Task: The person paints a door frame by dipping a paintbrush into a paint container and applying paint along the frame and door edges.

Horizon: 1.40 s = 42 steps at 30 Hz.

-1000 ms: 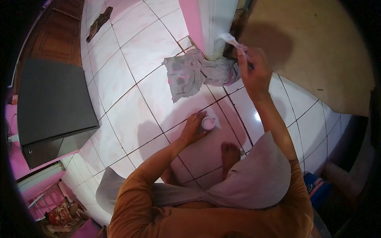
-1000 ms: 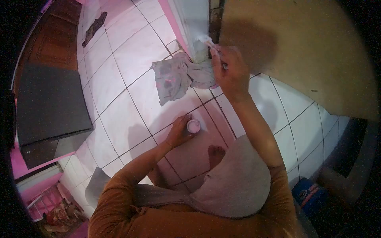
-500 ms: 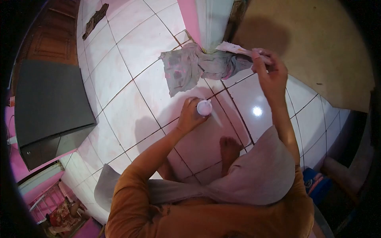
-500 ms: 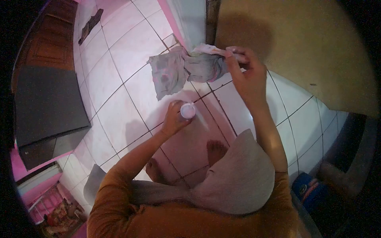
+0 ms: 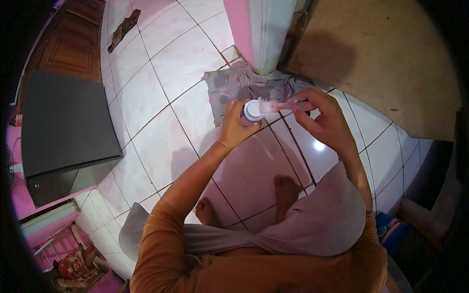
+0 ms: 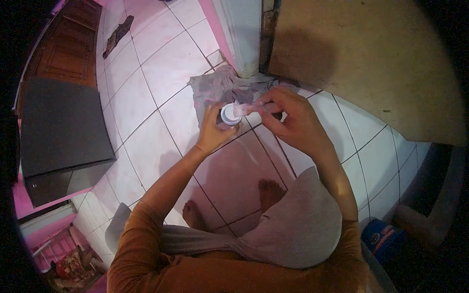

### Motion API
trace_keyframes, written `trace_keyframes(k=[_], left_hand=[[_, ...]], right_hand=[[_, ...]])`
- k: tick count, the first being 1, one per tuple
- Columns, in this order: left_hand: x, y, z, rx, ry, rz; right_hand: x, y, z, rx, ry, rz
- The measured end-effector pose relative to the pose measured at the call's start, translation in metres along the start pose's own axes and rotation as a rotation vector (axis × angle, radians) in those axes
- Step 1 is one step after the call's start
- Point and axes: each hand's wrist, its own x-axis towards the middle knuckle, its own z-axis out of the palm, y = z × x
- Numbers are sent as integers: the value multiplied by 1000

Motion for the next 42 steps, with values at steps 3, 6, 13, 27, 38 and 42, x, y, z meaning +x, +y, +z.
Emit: trace_keyframes(k=[3, 6, 13, 27, 38, 42], left_hand=[[6, 2, -2, 47, -24, 36], [9, 5, -3, 74, -21, 82], [11, 6, 2, 60, -3, 126], [27, 5, 9, 36, 31, 125], [43, 7, 16, 85, 54, 146], [51, 11, 17, 9, 68, 117]], right_hand=[[3, 3, 2, -60, -37, -8], [6, 11, 10, -60, -52, -6], [9, 17, 21, -78, -117, 86], [-8, 54, 11, 365, 169, 413], [-18, 72, 18, 821, 313, 623], [-22, 77, 17, 894, 317, 690]])
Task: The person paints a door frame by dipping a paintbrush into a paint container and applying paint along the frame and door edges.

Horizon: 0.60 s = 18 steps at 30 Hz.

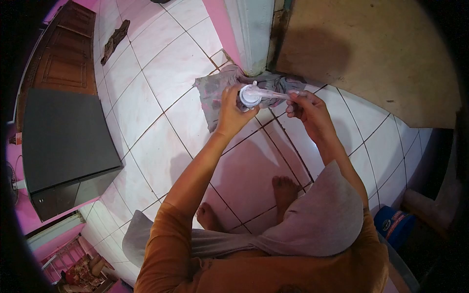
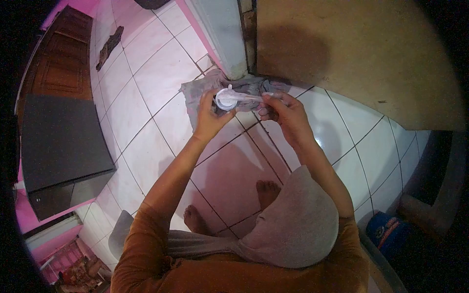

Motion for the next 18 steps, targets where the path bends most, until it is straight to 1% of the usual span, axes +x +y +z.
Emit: trace_keyframes(k=[4, 6, 7, 8, 10, 12, 13, 14, 15, 16, 18], left_hand=[[3, -5, 4, 6, -3, -15], [3, -11, 7, -8, -13, -26], [1, -15, 9, -20, -23, -37], [-1, -19, 11, -22, -26, -37], [-4, -24, 12, 27, 38, 53], [-9, -29, 9, 49, 8, 35], [-11, -30, 6, 72, -18, 17], [-15, -32, 3, 72, -21, 19], [-19, -33, -1, 60, -34, -26], [-21, -31, -6, 48, -48, -70], [-25, -26, -18, 76, -60, -41]], right_hand=[[2, 4, -4, 37, 14, -19], [4, 6, -6, 81, 38, -91], [4, 5, -5, 82, 41, -92], [5, 5, -4, 80, 82, -115], [8, 6, 0, 80, 125, -137], [17, 12, 0, 39, 189, -214], [22, 18, 0, 40, 192, -214], [29, 25, 0, -20, 225, -266], [35, 32, 0, -80, 259, -317], [43, 40, -1, -78, 262, -317], [55, 52, 2, -237, 303, -395]])
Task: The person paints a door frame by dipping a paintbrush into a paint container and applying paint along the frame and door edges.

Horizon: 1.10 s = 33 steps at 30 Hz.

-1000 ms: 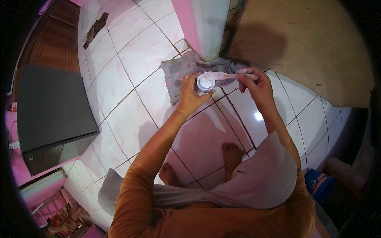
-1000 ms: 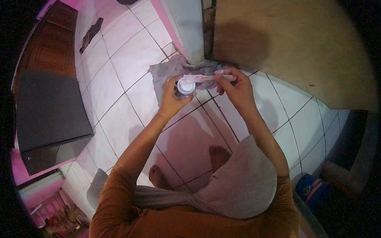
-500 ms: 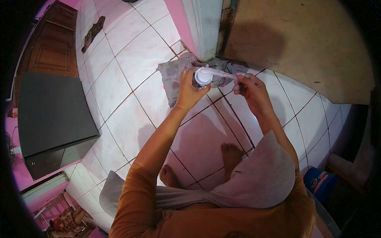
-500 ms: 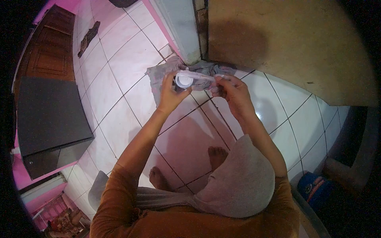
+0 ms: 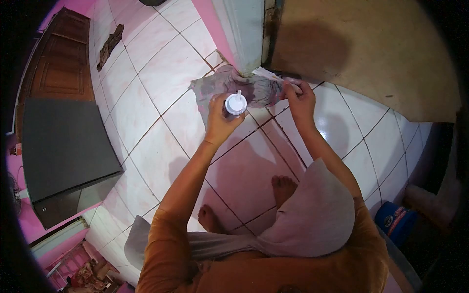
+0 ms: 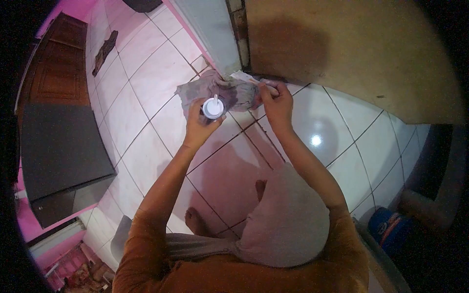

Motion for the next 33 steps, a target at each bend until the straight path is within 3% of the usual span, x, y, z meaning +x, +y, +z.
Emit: trace_keyframes(k=[3, 10, 12, 17, 19, 23, 26, 29, 33], left_hand=[[-1, 1, -22, 25, -27, 51], [7, 21, -88, -26, -137, 7], [9, 34, -112, -27, -181, -29], [5, 60, -158, -17, -204, 27], [1, 74, -174, -18, -211, -25], [-9, 102, -204, -40, -192, -79], [-18, 118, -227, -15, -185, -68], [-26, 130, -240, -34, -181, -70], [-41, 140, -249, -34, -122, -143]], right_hand=[[2, 11, 16, -170, 68, -93], [1, -15, 29, -19, 69, -244], [-3, -13, 19, -241, 113, -280], [2, 15, 26, -447, 32, -287], [3, -3, 34, -493, 28, -444], [-4, -22, 31, -314, 77, -489], [-6, -6, 20, -370, 36, -334], [8, 15, 19, -453, 15, -390], [10, -13, 29, -469, 45, -511]])
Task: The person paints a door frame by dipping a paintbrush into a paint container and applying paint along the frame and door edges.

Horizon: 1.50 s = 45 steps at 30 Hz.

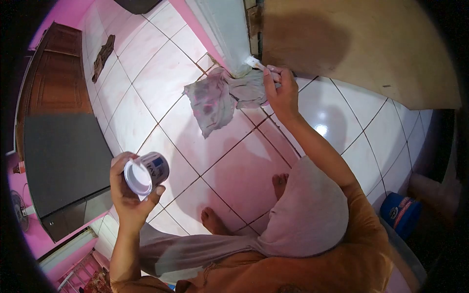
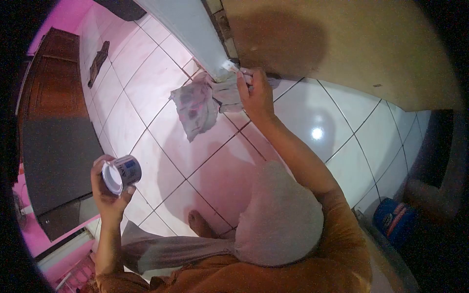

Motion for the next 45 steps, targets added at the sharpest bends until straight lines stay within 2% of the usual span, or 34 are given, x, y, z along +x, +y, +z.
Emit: trace_keyframes(k=[2, 4, 8, 10, 11, 13, 17, 19, 20, 22, 26, 28, 29, 31, 35, 37, 41, 43, 45], left_hand=[[-8, 3, -4, 2, 29, -64], [-16, 8, -2, -39, 87, -101], [-29, 7, -3, -18, 136, -163], [-32, 4, 0, -25, 178, -179], [-33, 2, -1, -27, 173, -176], [-34, -3, -2, -38, 159, -180], [-38, -8, -4, -35, 186, -194], [-35, -10, -2, -81, 203, -202], [-34, -11, -2, -79, 204, -203], [-33, -12, -2, -113, 185, -186], [-35, -12, -4, -105, 181, -209], [-38, -13, -4, -112, 193, -198], [-37, -13, -5, -113, 198, -199], [-34, -13, -6, -74, 156, -152], [-33, -14, -7, -76, 145, -168], [-34, -13, -10, -58, 118, -165], [-37, -11, -8, -124, 166, -178], [-35, -9, -7, -134, 180, -188], [-34, -11, -7, -132, 158, -169]], right_hand=[[-3, -6, -6, 34, 52, -36], [-11, -4, -14, 37, -105, 188], [-13, 27, 4, -43, -123, 91], [-1, 23, 9, -152, -55, -109], [0, 19, 7, -154, -51, -106], [3, 0, -2, 71, -10, -50], [-9, 11, -9, -42, -24, -34], [-11, 24, 0, -85, -147, 109], [-11, 31, 5, -83, -149, 109], [-5, 19, 10, -22, -88, -35], [-8, -13, -3, 42, -8, -13], [-18, -8, -5, -4, -124, 191], [-21, 3, 2, -3, -128, 187], [-25, 24, 19, -30, -88, 7], [-15, 5, 19, -28, -69, -26], [-17, -14, 8, 64, -15, 22], [-31, 14, 13, -29, -81, 82], [-26, 19, 24, -54, -77, -42], [-19, 5, 23, -14, -63, -47]])
